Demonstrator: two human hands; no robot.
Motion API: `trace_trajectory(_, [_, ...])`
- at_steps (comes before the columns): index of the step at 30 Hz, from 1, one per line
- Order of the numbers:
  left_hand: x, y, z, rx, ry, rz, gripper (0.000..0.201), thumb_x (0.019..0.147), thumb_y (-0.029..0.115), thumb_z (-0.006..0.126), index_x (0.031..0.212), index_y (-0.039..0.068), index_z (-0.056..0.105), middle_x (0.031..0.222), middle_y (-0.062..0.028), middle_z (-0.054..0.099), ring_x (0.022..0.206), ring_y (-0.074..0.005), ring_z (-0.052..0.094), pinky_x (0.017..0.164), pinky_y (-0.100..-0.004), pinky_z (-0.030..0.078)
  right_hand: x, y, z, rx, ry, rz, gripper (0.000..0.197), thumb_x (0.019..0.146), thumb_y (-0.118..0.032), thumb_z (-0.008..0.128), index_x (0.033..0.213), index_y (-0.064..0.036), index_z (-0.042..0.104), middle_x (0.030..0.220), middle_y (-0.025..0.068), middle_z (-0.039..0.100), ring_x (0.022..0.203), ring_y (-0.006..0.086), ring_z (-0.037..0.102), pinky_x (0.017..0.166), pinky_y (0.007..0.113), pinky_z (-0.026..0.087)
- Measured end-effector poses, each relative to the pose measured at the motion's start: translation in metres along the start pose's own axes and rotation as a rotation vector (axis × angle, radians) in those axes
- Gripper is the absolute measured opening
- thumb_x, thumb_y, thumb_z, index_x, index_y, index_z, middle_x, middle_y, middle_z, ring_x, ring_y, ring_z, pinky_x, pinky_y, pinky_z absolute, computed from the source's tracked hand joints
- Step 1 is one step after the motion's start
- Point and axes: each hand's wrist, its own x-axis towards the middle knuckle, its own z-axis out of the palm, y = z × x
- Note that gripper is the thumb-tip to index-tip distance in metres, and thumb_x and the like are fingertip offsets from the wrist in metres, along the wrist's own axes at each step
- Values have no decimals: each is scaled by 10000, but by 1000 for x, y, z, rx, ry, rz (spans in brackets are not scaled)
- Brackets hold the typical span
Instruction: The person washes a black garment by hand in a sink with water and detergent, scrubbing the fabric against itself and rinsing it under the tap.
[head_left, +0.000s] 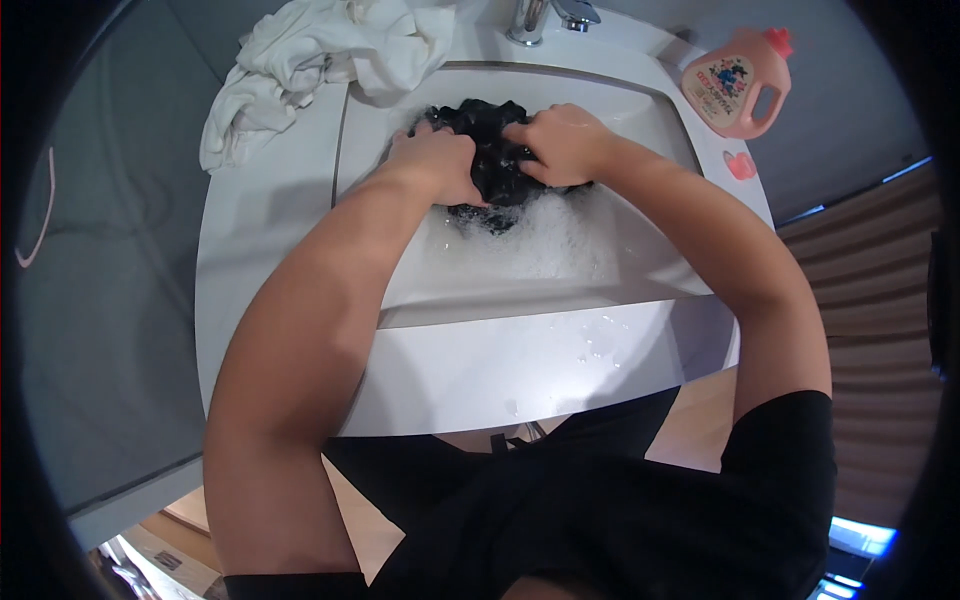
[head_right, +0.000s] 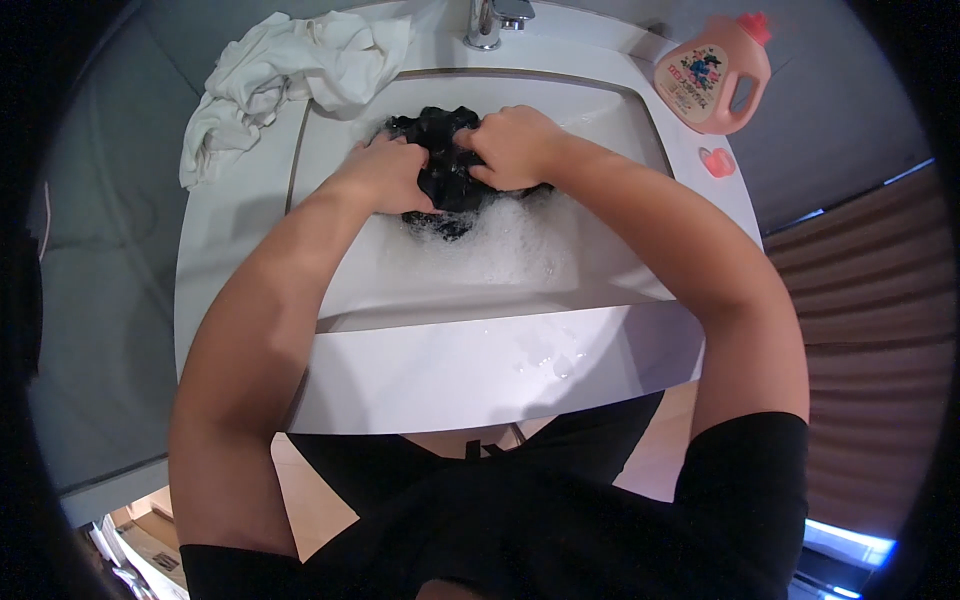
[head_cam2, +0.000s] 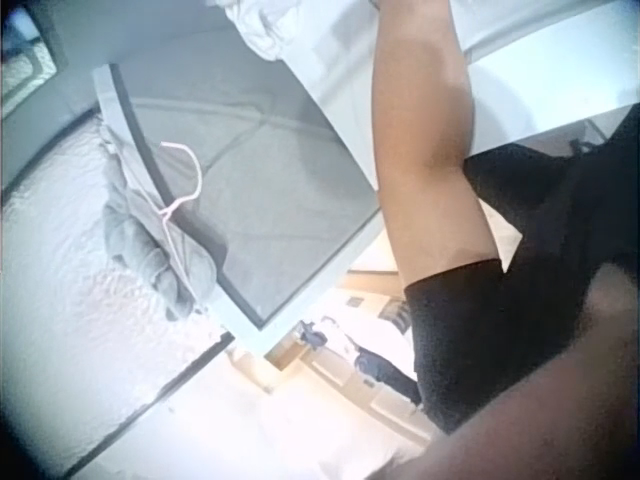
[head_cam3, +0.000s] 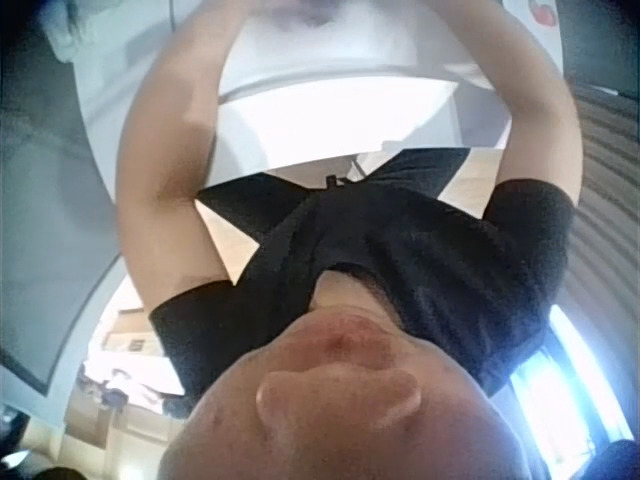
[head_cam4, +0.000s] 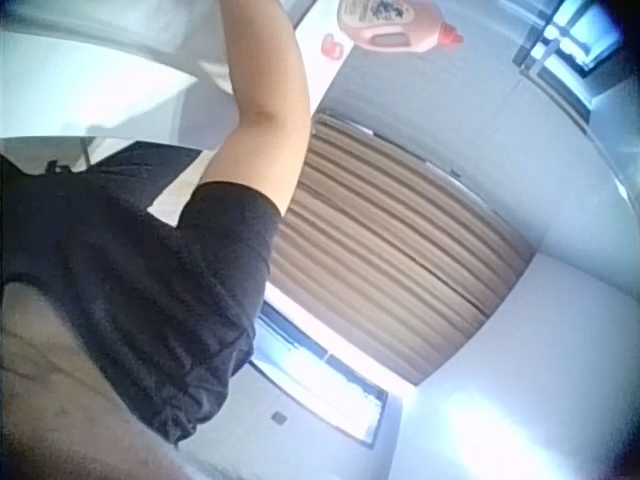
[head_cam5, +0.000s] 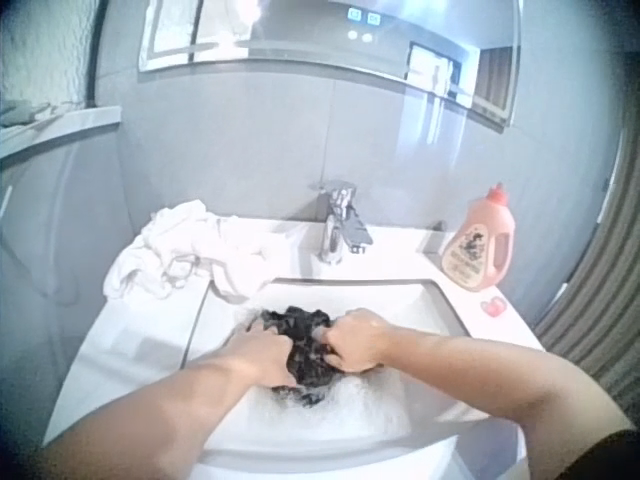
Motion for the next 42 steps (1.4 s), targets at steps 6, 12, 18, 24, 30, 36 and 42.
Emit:
trace_trajectory(6, [3, 2, 3, -5, -33, 41, 459, 879, 218, 671, 1305, 47, 670, 1508, -178, 530, 1471, -391, 398, 1201, -603, 308, -55, 4, 9, 147, 223, -271, 436, 797, -163, 691, 1229, -106, 689, 992, 168, 706, 1067, 397, 658, 946, 538, 510])
trace_trajectory(12, [5, 1, 11, -18, -39, 131, 437, 935, 206, 602, 1337, 35, 630, 1508, -222, 515, 1478, -451, 368, 1224, -588, 282, -63, 1, 56, 148, 101, -173, 709, 720, -348, 751, 1406, -260, 595, 1522, 181, 410, 1409, 484, 344, 871, 695, 451])
trace_trajectory(18, [1, 4, 13, -71, -105, 56, 652, 1004, 520, 534, 1488, 84, 535, 1625, -238, 370, 1538, -513, 213, 1234, -632, 214, 0, 2, 76, -84, 213, 11, 569, 699, -494, 750, 1191, -208, 747, 1335, 195, 566, 1286, 457, 466, 911, 601, 481])
trace_trajectory(24, [2, 4, 17, -24, 51, -55, 688, 1055, 583, 402, 1525, 87, 490, 1639, -234, 345, 1539, -482, 236, 1229, -623, 219, 44, 13, 45, -52, 57, 46, 341, 762, -248, 715, 1084, -145, 755, 1079, 224, 722, 1095, 407, 676, 865, 531, 571])
trace_trajectory(30, [10, -4, 7, -86, -10, -42, 687, 1061, 573, 379, 1465, 48, 560, 1624, -206, 388, 1524, -428, 300, 1235, -558, 253, 16, 21, -1, 271, 130, -88, 457, 728, -134, 663, 1166, -5, 690, 1006, 268, 693, 950, 471, 647, 850, 517, 546])
trace_trajectory(36, [1, -5, 9, -85, 109, 14, 575, 973, 531, 553, 1307, 83, 688, 1559, -189, 482, 1432, -367, 456, 1201, -504, 346, -54, 22, -15, 213, 228, -258, 491, 712, -110, 708, 1202, -68, 690, 1118, 206, 649, 1061, 424, 632, 927, 501, 526])
trace_trajectory(42, [9, -3, 12, -27, 2, 65, 632, 840, 464, 774, 1360, 124, 656, 1650, -215, 336, 1514, -402, 335, 1232, -554, 290, -71, 16, 38, 43, 48, -151, 662, 741, -360, 768, 1373, -197, 655, 1469, 238, 487, 1411, 481, 406, 1001, 671, 434])
